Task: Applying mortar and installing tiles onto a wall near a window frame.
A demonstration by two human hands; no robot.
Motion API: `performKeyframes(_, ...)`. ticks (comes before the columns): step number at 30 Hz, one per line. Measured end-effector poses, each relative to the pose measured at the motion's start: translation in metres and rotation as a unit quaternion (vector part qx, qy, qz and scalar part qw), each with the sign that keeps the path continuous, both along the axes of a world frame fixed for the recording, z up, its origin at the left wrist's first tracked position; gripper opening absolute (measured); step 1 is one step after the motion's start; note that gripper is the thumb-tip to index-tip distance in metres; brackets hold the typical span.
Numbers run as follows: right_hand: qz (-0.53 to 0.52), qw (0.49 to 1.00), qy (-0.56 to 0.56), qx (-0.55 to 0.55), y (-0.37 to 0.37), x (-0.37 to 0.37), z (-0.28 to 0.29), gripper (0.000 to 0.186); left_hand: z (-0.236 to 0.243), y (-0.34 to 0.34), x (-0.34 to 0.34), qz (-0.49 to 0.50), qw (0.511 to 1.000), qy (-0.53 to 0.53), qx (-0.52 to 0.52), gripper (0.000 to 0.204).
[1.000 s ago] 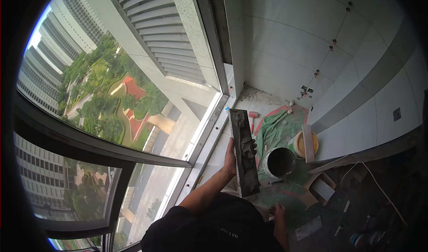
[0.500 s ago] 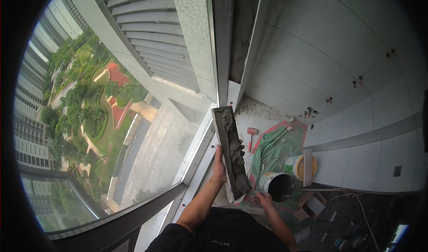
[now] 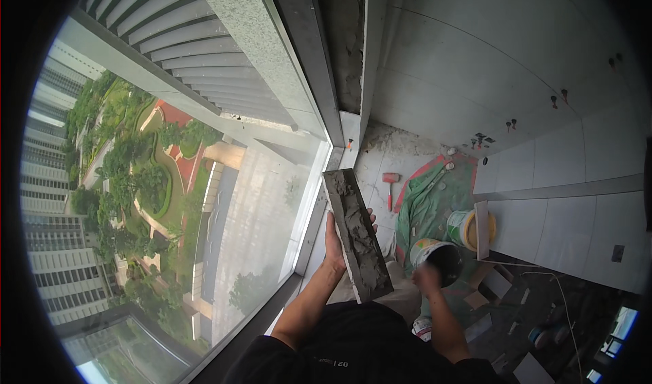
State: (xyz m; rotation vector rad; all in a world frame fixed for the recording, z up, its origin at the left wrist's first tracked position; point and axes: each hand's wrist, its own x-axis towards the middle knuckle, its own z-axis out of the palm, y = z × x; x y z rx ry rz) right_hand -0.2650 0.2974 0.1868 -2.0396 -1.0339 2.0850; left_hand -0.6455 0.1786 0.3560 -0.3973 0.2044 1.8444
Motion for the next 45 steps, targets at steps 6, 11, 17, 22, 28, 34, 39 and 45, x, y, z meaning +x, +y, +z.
performKeyframes(6,0.090,0.995,0.039,0.019,0.000,0.026,-0.016,0.031,-0.003,0.020,0.027,-0.034,0.997,-0.006,-0.070,0.099)
performKeyframes(11,0.040,0.999,-0.004,0.002,0.002,0.099,-0.031,0.031,0.001,0.049,0.078,-0.066,0.993,0.010,-0.097,0.099)
performKeyframes(17,-0.068,0.995,-0.070,-0.023,0.003,0.211,-0.062,0.030,0.001,0.085,0.137,-0.053,0.990,0.016,-0.129,0.095)
performKeyframes(22,-0.087,0.990,-0.098,-0.045,-0.002,0.248,-0.067,0.032,0.007,0.096,0.136,-0.031,0.990,0.082,-0.114,0.094)
performKeyframes(28,0.018,1.000,-0.008,0.021,-0.008,0.169,-0.035,0.031,0.038,0.090,0.098,0.041,0.966,0.195,-0.163,0.093)
performKeyframes(34,0.104,0.972,0.209,-0.003,0.001,0.020,0.043,0.033,0.073,0.078,0.038,0.141,0.909,0.366,-0.140,0.087)
performKeyframes(39,0.108,0.928,0.348,-0.078,0.014,-0.082,0.110,0.041,0.090,0.076,-0.010,0.172,0.882,0.411,-0.152,0.087)
performKeyframes(45,-0.002,0.887,0.407,-0.218,-0.007,-0.187,0.145,0.060,0.095,0.083,-0.061,0.197,0.841,0.465,-0.196,0.096)
